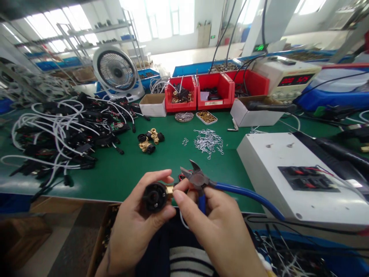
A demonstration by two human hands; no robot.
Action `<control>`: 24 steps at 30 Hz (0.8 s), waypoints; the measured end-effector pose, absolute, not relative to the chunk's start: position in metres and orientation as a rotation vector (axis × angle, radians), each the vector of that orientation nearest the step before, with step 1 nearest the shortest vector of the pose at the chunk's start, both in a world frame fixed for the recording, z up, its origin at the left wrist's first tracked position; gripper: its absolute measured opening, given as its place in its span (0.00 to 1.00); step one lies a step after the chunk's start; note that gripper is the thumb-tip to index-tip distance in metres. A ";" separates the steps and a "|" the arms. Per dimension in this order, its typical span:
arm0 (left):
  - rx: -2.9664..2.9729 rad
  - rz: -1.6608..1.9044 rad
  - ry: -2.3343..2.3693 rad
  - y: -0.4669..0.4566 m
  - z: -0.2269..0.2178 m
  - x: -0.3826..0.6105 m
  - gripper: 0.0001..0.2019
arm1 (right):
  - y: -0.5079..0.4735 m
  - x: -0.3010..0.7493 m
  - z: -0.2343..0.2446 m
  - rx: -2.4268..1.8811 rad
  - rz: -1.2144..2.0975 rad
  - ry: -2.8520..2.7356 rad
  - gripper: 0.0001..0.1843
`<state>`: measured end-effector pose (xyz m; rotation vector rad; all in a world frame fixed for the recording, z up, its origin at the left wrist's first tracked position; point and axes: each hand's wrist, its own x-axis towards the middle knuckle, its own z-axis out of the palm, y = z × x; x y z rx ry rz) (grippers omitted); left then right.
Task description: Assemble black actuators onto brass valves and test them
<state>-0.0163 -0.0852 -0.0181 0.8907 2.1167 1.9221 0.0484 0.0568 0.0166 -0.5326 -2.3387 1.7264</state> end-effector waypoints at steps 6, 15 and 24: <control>1.109 1.890 2.341 -0.082 -0.021 -0.015 0.21 | 0.058 0.048 0.015 -0.400 1.403 -2.423 0.12; 1.417 1.619 2.550 -0.085 -0.029 -0.023 0.29 | 0.063 0.055 0.006 -0.029 0.772 -2.580 0.16; 0.880 1.835 2.083 -0.084 -0.020 -0.020 0.23 | 0.061 0.048 0.014 -0.286 1.061 -2.438 0.09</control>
